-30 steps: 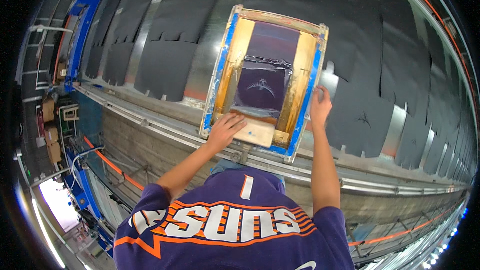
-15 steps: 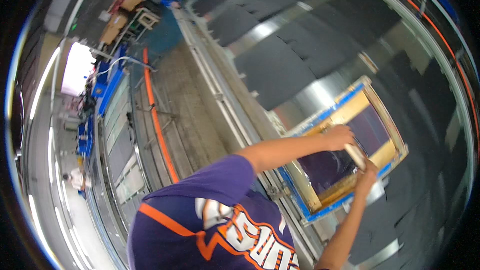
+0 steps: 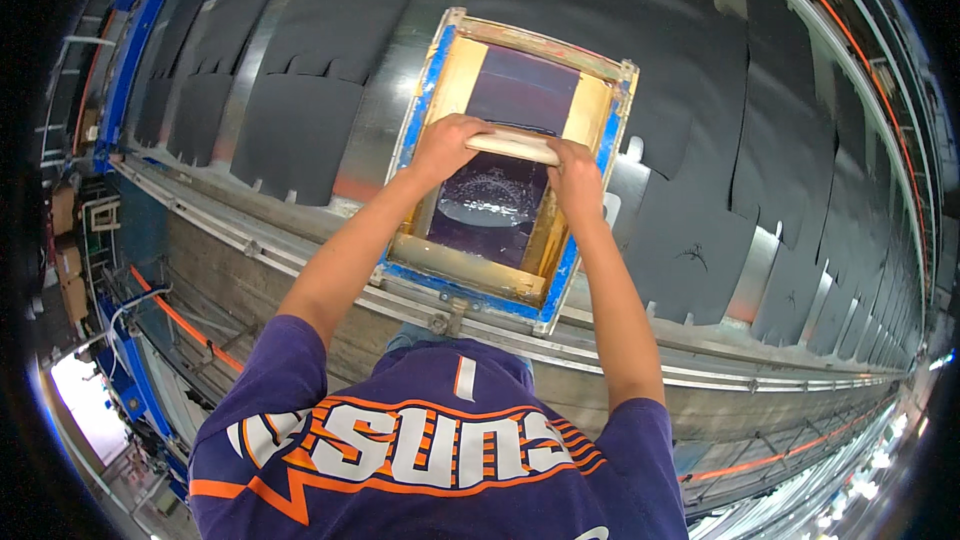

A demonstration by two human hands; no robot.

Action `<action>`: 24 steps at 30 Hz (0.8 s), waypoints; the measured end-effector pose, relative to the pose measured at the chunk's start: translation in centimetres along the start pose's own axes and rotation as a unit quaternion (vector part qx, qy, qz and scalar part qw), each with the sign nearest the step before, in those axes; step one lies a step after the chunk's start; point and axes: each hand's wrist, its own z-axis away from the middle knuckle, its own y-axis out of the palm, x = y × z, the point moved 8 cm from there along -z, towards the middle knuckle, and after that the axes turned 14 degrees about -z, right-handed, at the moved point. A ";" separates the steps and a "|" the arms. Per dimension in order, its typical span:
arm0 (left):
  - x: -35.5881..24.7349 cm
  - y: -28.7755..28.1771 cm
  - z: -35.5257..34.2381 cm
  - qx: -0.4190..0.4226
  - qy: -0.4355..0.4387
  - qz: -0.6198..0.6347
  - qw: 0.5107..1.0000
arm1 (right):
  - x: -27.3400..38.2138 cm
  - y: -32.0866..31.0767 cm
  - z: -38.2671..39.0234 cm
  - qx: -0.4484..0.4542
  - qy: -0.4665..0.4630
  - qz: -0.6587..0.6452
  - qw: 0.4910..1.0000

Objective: The person uses a squeegee to spread ink across a screen printing frame placed over a dark fabric. They repeatedly pull the squeegee across the mesh to transfer the design onto the material.

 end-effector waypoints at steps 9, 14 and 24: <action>-3.2 0.8 15.2 0.060 0.027 -0.057 0.996 | 2.0 5.1 15.6 0.059 0.049 -0.064 0.995; -0.4 0.4 7.9 0.148 -0.014 0.000 0.989 | -4.5 -3.7 12.2 -0.145 0.181 -0.104 0.967; -1.1 1.9 9.2 0.061 0.049 -0.035 0.996 | -10.1 -5.3 9.2 -0.291 0.196 -0.089 0.932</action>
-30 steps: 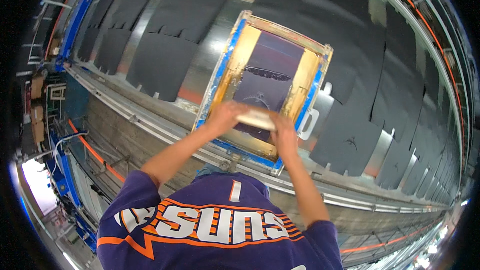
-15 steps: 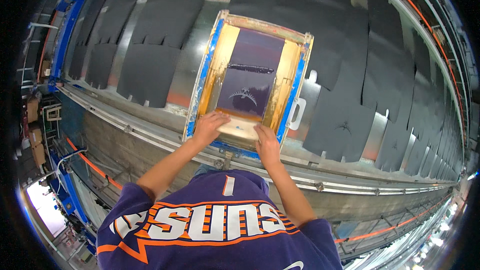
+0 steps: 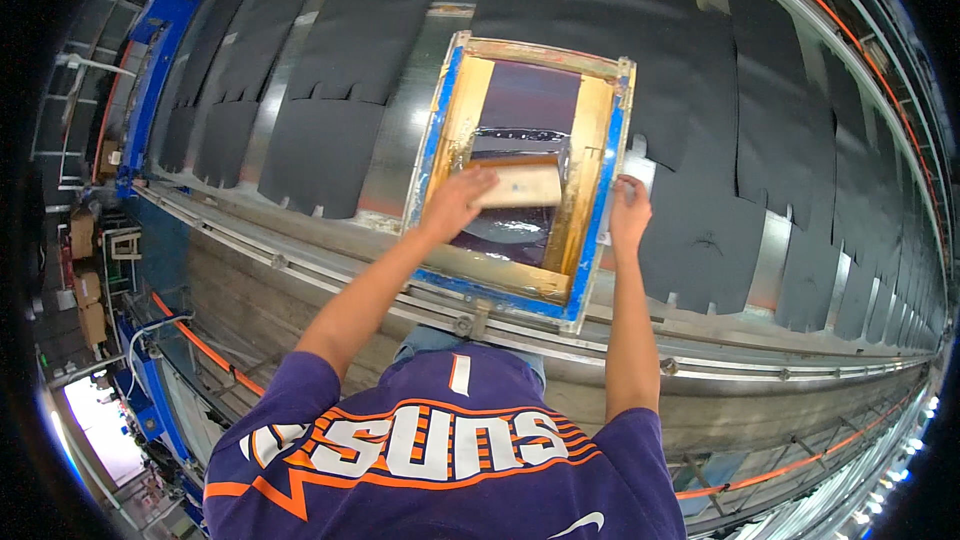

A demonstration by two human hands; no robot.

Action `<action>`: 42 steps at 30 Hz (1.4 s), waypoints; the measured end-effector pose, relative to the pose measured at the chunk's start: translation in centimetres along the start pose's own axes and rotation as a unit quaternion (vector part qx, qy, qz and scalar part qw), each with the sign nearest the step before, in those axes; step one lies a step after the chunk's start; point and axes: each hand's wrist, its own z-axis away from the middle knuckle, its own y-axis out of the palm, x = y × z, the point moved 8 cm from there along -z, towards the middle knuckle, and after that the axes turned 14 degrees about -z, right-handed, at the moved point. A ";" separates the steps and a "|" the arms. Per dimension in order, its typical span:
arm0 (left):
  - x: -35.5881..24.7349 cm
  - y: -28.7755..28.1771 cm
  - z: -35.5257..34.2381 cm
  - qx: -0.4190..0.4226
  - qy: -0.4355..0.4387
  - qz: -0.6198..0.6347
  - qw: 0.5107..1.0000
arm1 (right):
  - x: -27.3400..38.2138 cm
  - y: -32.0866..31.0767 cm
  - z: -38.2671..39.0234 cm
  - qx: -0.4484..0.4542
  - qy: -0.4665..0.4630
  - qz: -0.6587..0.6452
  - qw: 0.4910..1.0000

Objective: The person uses a squeegee to spread ink across a screen printing frame placed over a dark fabric. They repeatedly pull the squeegee across the mesh to transfer the design onto the material.

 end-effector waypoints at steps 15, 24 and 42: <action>21.2 -15.1 19.9 0.012 -0.003 0.008 1.000 | 15.2 26.6 11.7 0.005 -0.019 -0.119 0.993; 33.2 -18.0 24.3 0.003 0.019 -0.125 0.992 | 17.6 38.0 16.9 0.010 0.009 -0.063 0.998; 41.6 -19.7 5.0 0.094 -0.029 0.022 0.995 | 31.2 45.9 14.8 0.310 -0.211 0.218 0.901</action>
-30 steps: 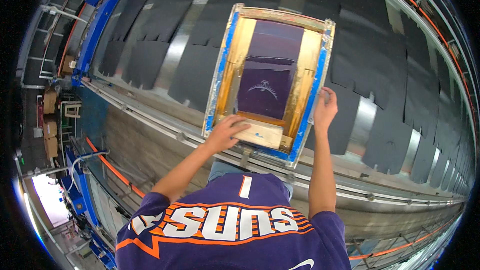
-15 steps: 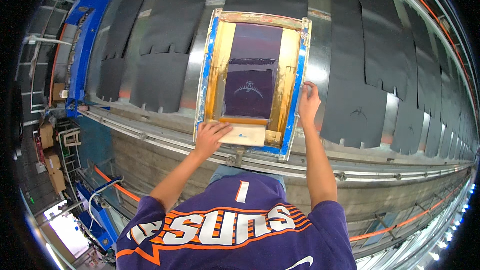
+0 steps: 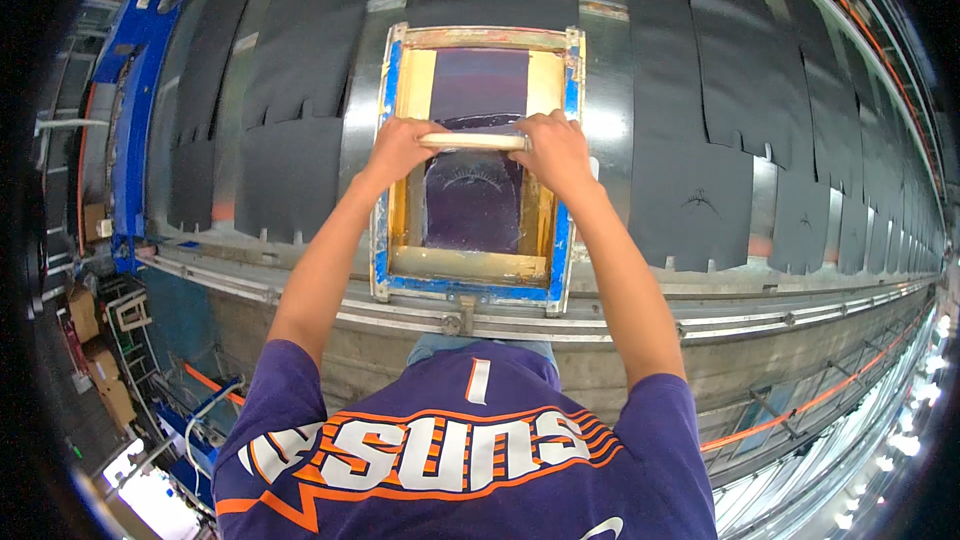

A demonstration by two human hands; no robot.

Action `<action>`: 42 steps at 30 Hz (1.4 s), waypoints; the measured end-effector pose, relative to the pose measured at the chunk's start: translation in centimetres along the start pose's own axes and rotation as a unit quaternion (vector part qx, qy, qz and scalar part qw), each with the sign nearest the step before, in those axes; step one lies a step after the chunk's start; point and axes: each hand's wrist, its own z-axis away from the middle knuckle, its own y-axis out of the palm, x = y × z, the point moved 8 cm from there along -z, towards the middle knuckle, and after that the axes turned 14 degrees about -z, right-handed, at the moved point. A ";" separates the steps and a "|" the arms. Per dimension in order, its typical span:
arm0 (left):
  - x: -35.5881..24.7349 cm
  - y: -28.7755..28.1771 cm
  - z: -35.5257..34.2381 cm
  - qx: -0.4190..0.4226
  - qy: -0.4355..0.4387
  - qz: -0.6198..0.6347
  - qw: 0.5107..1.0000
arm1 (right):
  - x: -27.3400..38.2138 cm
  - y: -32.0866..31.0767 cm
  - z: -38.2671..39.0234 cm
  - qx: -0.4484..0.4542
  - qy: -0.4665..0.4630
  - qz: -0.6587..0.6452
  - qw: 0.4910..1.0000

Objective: The person uses a squeegee to spread ink across a screen printing frame placed over a dark fabric. They repeatedly pull the squeegee across the mesh to transfer the design onto the material.

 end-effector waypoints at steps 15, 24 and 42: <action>-2.5 1.9 8.1 -0.145 0.041 -0.097 0.984 | 0.0 5.9 7.8 -0.060 0.003 0.015 0.998; -2.6 4.9 8.1 -0.102 0.013 -0.136 0.985 | -1.6 7.8 8.8 -0.041 0.053 -0.047 0.997; -1.5 1.8 4.6 -0.127 0.011 -0.043 0.991 | -13.4 2.4 10.0 -0.287 0.229 -0.257 0.894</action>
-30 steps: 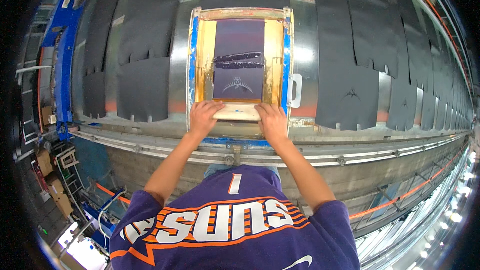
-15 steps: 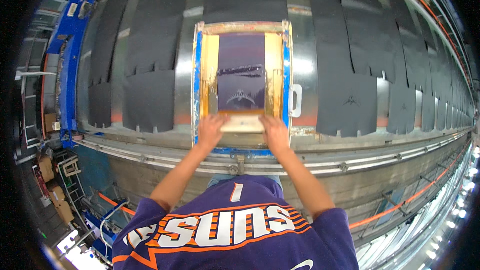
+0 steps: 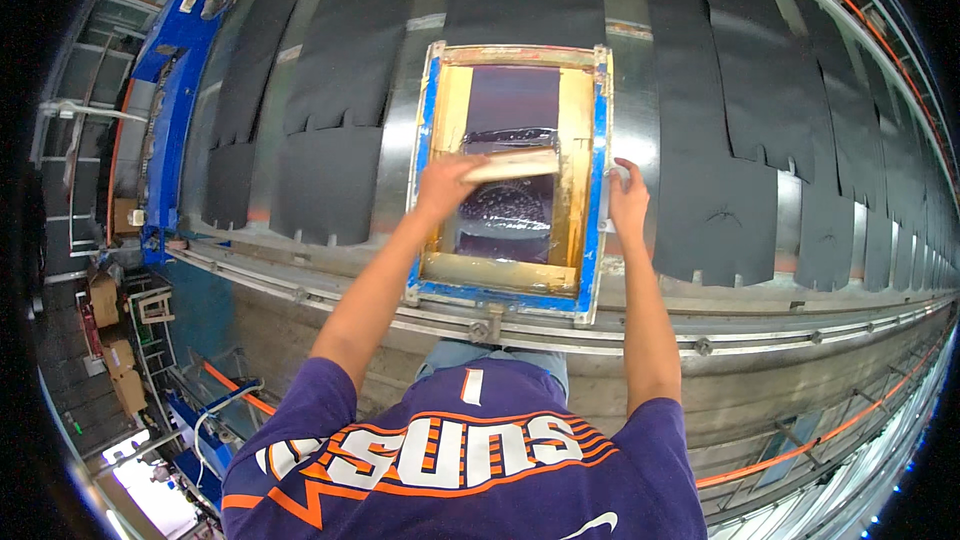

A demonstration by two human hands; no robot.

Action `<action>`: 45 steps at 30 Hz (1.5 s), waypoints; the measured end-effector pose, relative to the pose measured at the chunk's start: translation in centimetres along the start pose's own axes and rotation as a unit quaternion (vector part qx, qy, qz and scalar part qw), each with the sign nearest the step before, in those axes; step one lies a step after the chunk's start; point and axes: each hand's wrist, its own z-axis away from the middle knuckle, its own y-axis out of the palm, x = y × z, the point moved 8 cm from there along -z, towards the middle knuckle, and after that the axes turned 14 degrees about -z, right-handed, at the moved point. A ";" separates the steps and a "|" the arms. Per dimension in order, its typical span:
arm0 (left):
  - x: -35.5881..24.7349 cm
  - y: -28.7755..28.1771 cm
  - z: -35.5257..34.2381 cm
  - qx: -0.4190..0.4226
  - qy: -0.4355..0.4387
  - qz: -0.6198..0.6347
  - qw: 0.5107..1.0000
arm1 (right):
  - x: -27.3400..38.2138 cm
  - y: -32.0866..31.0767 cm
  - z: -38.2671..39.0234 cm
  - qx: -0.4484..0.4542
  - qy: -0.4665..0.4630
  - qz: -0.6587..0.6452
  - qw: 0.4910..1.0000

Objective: The person uses a squeegee to spread ink across a screen printing frame placed over a dark fabric. They repeatedly pull the squeegee across the mesh to transfer the design onto the material.

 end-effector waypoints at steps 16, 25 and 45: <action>17.2 -11.6 24.3 0.034 -0.024 -0.027 0.999 | 12.3 24.9 10.8 -0.031 -0.048 -0.151 0.987; 29.4 -15.1 27.8 0.021 -0.017 -0.061 0.998 | 15.3 36.3 14.4 -0.020 -0.039 -0.048 0.998; 38.5 -15.4 6.2 0.058 0.004 0.006 0.998 | 25.8 47.5 11.8 0.306 -0.156 0.316 0.884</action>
